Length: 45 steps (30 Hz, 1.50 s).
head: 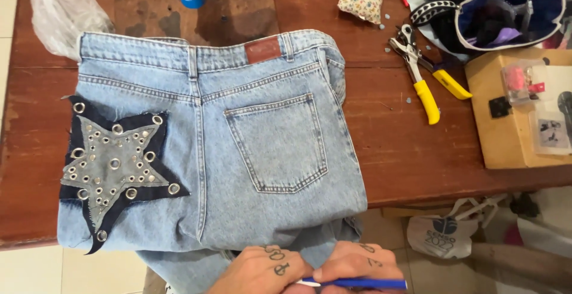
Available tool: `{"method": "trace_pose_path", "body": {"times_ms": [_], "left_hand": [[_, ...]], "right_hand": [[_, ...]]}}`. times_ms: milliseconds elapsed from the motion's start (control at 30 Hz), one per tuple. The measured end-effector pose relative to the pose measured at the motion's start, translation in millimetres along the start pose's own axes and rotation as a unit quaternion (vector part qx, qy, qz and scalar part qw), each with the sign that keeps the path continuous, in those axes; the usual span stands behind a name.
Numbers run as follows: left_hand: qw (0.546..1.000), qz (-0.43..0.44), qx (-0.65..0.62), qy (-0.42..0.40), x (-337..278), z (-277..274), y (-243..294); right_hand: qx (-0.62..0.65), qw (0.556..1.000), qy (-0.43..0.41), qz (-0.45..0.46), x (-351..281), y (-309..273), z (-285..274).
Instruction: The person is attaching a decorative star-shaped patch with metal studs to the back pocket area of denim jeans using a manual hand press and marking the fabric for further placement.
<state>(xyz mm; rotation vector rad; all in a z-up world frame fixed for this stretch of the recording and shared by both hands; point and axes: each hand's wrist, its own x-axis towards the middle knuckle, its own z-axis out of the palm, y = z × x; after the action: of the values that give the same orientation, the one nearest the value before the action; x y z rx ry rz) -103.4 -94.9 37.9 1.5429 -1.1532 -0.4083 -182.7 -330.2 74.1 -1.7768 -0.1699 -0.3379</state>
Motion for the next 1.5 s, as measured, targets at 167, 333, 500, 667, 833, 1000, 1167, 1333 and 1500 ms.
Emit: {"method": "trace_pose_path", "body": {"times_ms": [167,333,500,667,833,1000,1167,1333,1500], "left_hand": [[0.993,-0.084,0.067,-0.046,-7.4,0.3,-13.5],[0.954,0.002,0.276,0.120,15.2,-43.1,-15.0],[0.813,-0.125,0.564,0.068,40.3,-72.4,-70.3],[0.805,-0.119,0.579,0.052,49.0,-79.4,-89.2],[0.819,-0.124,0.559,0.052,112.8,-129.1,-79.4],[0.788,-0.221,0.572,0.048,180.1,-187.0,-131.8],[0.880,-0.192,0.433,0.032,203.4,-230.9,-92.6],[0.926,-0.278,0.253,-0.028,212.8,-263.1,-16.7],[0.890,-0.334,0.308,-0.042,215.6,-277.0,-29.3]], "right_hand": [[0.038,0.997,-0.013,-0.058,-7.4,30.9,-15.0],[-0.165,0.971,0.164,-0.058,5.9,33.7,-46.7],[-0.446,0.888,-0.083,-0.078,69.1,73.5,-24.5],[-0.416,0.907,-0.032,-0.065,73.0,81.5,-19.8],[-0.393,0.907,0.139,0.063,72.3,65.0,-15.6],[-0.347,0.903,0.176,0.180,65.6,73.2,-24.4],[-0.180,0.918,0.242,0.256,69.4,51.8,-33.7],[-0.038,0.951,0.225,0.210,69.4,76.4,-57.5],[-0.178,0.922,0.261,0.225,91.5,51.4,-32.1]]}}
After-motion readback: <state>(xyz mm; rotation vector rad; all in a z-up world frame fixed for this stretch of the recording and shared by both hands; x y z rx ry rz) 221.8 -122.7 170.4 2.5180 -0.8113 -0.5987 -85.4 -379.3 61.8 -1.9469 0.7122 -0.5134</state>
